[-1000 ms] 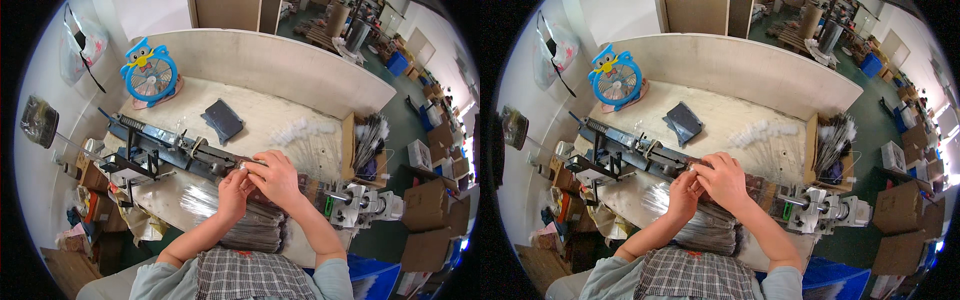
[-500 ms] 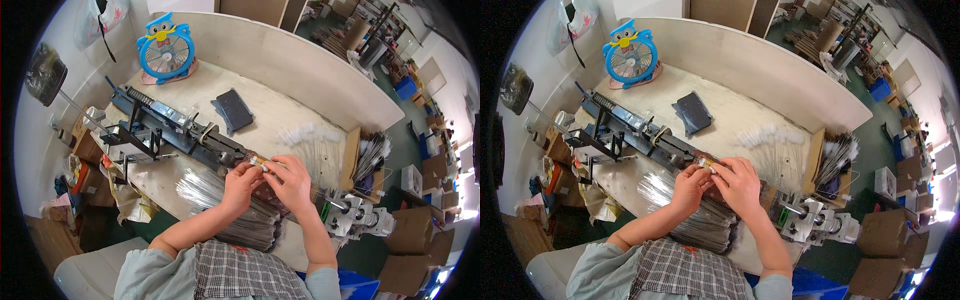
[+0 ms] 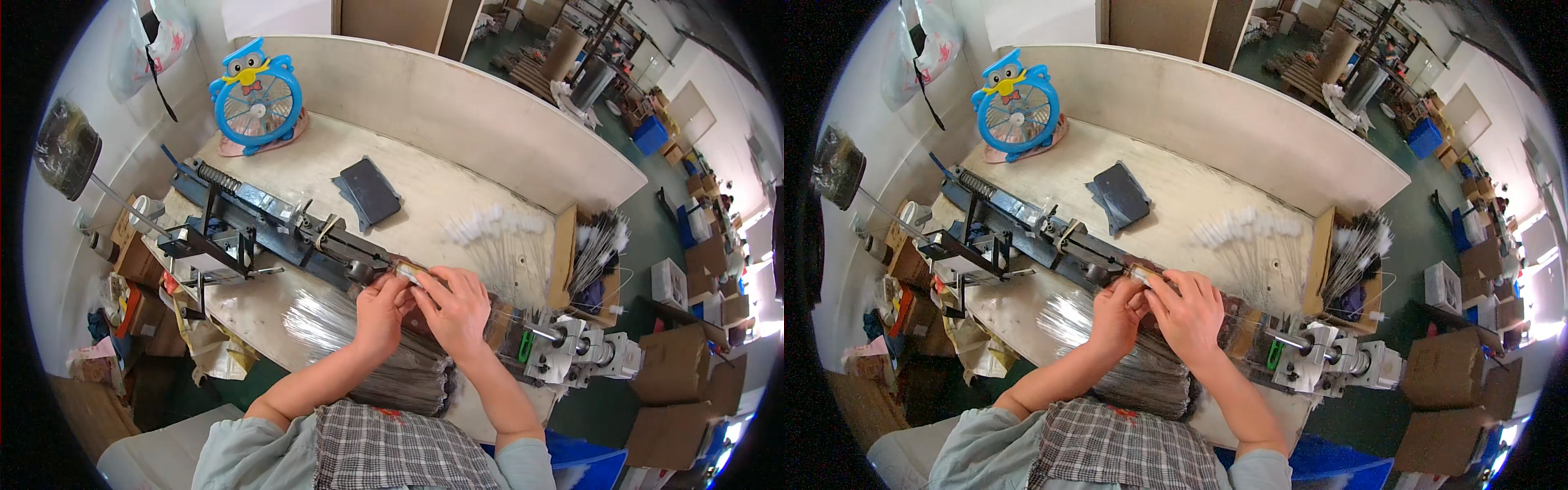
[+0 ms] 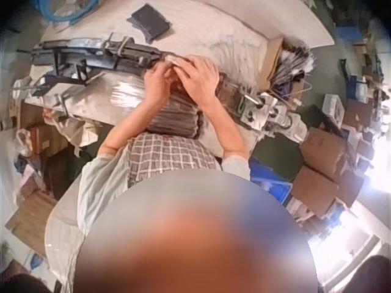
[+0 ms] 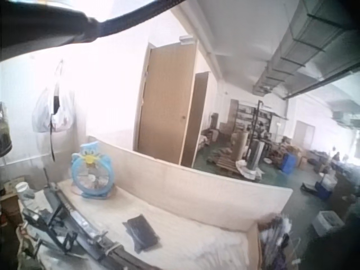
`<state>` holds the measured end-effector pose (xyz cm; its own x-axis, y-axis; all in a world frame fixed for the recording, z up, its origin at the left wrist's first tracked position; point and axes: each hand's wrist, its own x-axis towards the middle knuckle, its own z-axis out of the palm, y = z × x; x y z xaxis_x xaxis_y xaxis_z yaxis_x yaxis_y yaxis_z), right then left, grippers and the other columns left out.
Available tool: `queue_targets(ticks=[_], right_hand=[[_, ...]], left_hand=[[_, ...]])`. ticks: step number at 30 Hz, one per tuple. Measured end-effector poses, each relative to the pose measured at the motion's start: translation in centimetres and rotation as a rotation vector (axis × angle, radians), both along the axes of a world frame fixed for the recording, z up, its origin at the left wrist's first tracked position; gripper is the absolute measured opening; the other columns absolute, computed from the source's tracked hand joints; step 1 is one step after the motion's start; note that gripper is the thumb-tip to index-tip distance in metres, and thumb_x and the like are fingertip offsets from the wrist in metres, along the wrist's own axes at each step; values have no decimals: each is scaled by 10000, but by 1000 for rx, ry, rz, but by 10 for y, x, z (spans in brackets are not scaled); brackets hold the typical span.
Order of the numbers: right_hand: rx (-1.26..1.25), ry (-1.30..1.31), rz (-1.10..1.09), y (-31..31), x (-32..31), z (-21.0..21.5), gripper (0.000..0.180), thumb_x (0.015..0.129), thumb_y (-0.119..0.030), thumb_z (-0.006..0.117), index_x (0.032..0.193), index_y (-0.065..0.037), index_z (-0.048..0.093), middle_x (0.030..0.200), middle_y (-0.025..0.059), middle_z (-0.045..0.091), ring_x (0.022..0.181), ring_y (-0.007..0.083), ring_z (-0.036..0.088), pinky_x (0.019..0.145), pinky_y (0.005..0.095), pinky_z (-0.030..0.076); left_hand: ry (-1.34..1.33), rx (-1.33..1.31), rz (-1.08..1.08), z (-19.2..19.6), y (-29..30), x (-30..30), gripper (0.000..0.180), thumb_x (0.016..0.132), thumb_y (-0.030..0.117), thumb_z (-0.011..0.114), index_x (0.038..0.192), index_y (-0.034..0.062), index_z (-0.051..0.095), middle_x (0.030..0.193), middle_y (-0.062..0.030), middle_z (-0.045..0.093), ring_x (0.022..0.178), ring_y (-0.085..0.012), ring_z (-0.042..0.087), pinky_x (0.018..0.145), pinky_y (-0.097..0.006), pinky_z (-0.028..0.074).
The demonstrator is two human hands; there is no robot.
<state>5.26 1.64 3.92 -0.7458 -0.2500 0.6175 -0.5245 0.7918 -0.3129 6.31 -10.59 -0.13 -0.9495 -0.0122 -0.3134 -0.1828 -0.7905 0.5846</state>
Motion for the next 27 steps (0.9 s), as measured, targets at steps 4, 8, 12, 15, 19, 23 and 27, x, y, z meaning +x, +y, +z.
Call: queue_targets(ticks=[4, 8, 12, 15, 19, 23, 27], right_hand=[[-14, -22, 24, 0, -4, -1, 208, 685, -173, 726, 886, -129, 694, 901, 7, 617, 847, 212, 578, 708, 332, 448], [-49, -77, 47, -1, -5, -1, 233, 681, -159, 727, 907, -115, 687, 909, 17, 625, 851, 219, 583, 716, 333, 451], [-84, -62, 49, -12, -6, -1, 270, 702, -180, 715, 966, -140, 667, 935, -14, 623, 892, 184, 578, 714, 330, 449], [-81, -74, -17, -15, -7, -4, 297, 697, -177, 717, 986, -137, 659, 932, -14, 624, 886, 183, 580, 721, 330, 448], [-34, -47, -6, -4, -5, 1, 297, 680, -158, 723, 969, -125, 667, 921, 2, 627, 865, 192, 585, 718, 331, 450], [-6, -34, 23, 1, -5, 1, 278, 667, -149, 732, 937, -107, 677, 913, 13, 631, 844, 199, 592, 709, 329, 448], [-41, -56, 33, 3, -2, 19, 249, 664, -160, 737, 899, -105, 679, 864, 15, 621, 830, 209, 581, 703, 337, 436]], left_hand=[[-16, 8, 8, 6, 1, 0, 106, 868, 112, 550, 945, 44, 577, 915, -31, 620, 821, -118, 605, 747, -269, 476], [-60, 50, 48, 13, 3, 2, 98, 885, 161, 541, 836, 77, 546, 815, -11, 585, 790, -136, 597, 745, -298, 476], [-16, 77, 19, 9, 0, 4, 188, 895, 182, 507, 961, 21, 578, 937, -55, 621, 874, -146, 604, 785, -279, 474], [-45, 68, 3, 20, 1, 3, 87, 881, 148, 536, 880, 61, 533, 836, -21, 591, 827, -151, 608, 762, -303, 478], [-46, 41, 13, 11, 3, 2, 67, 870, 117, 549, 860, 56, 522, 849, -32, 594, 841, -148, 612, 757, -298, 478], [-47, -17, 10, 10, 4, 0, 61, 864, 96, 557, 848, 55, 515, 856, -30, 586, 850, -145, 611, 758, -292, 478], [-55, -38, -6, 11, 2, 0, 156, 887, 180, 532, 951, 39, 541, 897, -60, 604, 862, -155, 605, 796, -297, 469]])
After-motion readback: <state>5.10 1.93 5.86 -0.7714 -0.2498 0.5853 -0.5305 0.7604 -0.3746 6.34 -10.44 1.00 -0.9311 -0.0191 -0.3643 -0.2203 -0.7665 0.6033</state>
